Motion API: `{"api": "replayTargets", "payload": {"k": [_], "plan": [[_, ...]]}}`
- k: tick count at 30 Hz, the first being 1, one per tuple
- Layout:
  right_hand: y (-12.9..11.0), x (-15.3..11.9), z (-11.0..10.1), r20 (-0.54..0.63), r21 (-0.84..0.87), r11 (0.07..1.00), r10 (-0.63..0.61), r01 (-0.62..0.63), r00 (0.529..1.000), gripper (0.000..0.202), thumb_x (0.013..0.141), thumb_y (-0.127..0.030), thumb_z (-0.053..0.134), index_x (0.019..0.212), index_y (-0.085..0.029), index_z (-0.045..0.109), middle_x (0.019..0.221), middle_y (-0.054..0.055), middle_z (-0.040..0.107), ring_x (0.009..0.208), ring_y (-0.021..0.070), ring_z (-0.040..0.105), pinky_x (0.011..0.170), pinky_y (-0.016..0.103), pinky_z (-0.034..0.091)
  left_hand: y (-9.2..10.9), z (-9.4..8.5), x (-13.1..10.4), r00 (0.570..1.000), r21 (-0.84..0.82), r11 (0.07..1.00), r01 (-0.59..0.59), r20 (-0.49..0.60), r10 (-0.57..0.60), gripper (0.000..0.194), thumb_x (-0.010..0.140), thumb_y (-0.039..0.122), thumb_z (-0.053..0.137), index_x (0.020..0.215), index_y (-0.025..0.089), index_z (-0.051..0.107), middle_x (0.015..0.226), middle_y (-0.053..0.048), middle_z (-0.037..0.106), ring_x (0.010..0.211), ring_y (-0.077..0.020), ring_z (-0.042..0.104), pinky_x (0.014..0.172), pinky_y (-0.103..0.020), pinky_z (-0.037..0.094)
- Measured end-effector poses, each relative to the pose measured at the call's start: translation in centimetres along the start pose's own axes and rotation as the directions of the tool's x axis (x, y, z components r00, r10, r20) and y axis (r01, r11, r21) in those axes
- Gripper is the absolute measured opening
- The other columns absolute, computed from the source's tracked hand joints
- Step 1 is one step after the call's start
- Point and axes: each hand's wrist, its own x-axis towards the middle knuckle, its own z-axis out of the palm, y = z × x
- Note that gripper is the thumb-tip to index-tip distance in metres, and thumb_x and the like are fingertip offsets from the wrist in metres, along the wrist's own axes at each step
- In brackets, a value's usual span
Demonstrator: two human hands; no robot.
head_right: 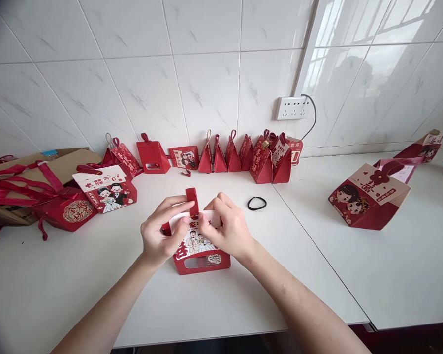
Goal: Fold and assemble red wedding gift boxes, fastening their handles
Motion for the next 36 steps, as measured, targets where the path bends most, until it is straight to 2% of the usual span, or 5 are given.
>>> {"api": "replayTargets", "payload": {"k": [4, 7, 30, 36], "plan": [[-0.09, 0.04, -0.09, 0.007, 0.02, 1.0, -0.017, 0.017, 1.0, 0.018, 0.086, -0.015, 0.053, 0.071, -0.02, 0.044, 0.063, -0.003, 0.04, 0.055, 0.0103, 0.039, 0.049, 0.023, 0.033, -0.02, -0.02, -0.01, 1.0, -0.01, 1.0, -0.013, 0.005, 0.013, 0.032, 0.084, 0.009, 0.057, 0.112, 0.021, 0.068, 0.103, -0.006, 0.068, 0.092, -0.0162, 0.068, 0.073, -0.026, 0.059], [-0.03, 0.02, -0.16, 0.01, 0.025, 1.0, -0.014, 0.013, 1.0, 0.018, 0.085, -0.015, 0.053, 0.071, -0.02, 0.043, 0.062, -0.004, 0.038, 0.053, 0.0102, 0.038, 0.048, 0.023, 0.031, -0.01, 0.05, 0.04, 1.0, -0.011, 1.0, -0.02, 0.003, 0.02, 0.033, 0.083, 0.008, 0.059, 0.111, 0.021, 0.068, 0.103, -0.006, 0.068, 0.09, -0.0152, 0.068, 0.072, -0.025, 0.059], [0.04, 0.0, -0.02, 0.019, -0.013, 1.0, 0.011, -0.011, 1.0, 0.02, 0.087, -0.019, 0.053, 0.069, -0.021, 0.043, 0.062, -0.004, 0.037, 0.052, 0.0103, 0.037, 0.046, 0.023, 0.032, 0.35, 0.15, 0.14, 0.999, 0.008, 0.999, 0.044, -0.009, -0.044, 0.027, 0.084, 0.008, 0.059, 0.106, 0.02, 0.069, 0.1, -0.005, 0.069, 0.092, -0.0144, 0.068, 0.078, -0.024, 0.058], [0.0, 0.04, -0.05, 0.017, -0.005, 1.0, 0.008, -0.008, 1.0, 0.019, 0.087, -0.018, 0.053, 0.07, -0.021, 0.043, 0.062, -0.004, 0.037, 0.052, 0.0104, 0.037, 0.046, 0.024, 0.031, 0.37, 0.08, 0.17, 0.999, 0.022, 0.999, 0.039, -0.006, -0.039, 0.025, 0.085, 0.01, 0.059, 0.105, 0.021, 0.069, 0.099, -0.005, 0.07, 0.089, -0.0162, 0.068, 0.074, -0.026, 0.059]]}}
